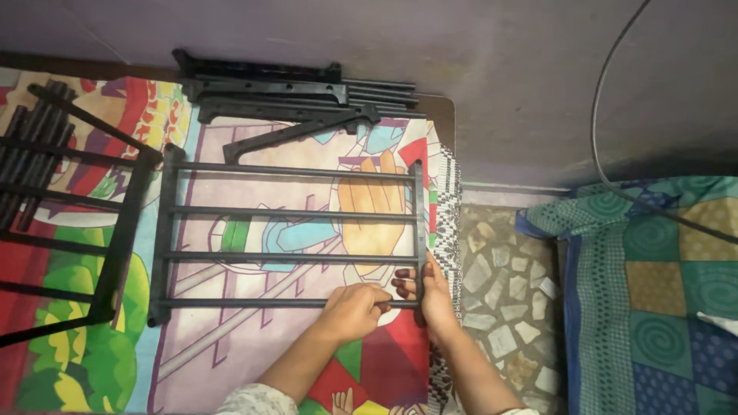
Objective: The person assembles a metal rack by inserting short black rods into the slots of two side frames on a table. They align and press each rod into place, forming ladder-like sections, and continue adding rods to complete the structure.
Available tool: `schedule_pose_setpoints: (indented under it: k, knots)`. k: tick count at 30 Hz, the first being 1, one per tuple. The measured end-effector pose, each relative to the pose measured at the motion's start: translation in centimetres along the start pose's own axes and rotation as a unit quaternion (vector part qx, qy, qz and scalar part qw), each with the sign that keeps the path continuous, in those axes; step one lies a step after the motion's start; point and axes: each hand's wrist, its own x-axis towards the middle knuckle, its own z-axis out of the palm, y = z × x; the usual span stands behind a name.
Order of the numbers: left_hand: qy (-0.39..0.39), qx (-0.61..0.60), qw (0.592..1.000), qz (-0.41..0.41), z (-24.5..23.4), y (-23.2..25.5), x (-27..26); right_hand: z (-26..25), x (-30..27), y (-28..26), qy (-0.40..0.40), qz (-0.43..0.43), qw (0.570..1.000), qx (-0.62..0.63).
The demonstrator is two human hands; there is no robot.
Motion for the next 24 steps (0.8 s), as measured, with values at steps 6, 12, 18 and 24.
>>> schedule_pose_setpoints:
  k: [6, 12, 18, 24]
  knots:
    - [-0.015, -0.013, 1.0, 0.003, 0.1, -0.3, 0.4, 0.3, -0.1, 0.2, 0.019, -0.016, 0.999, -0.033]
    - [-0.016, -0.002, 1.0, 0.008, 0.8, -0.2, 1.1, 1.0, 0.1, 0.1, 0.039, -0.011, 0.998, -0.05]
    - [0.02, 0.021, 0.997, 0.074, 1.1, -0.3, 1.0, 0.5, 0.0, 0.5, 0.033, -0.06, 0.997, -0.039]
    - [0.316, 0.032, 0.946, 0.066, -2.0, -2.9, -3.9, 0.5, 0.0, 1.2, 0.062, -0.049, 0.996, -0.037]
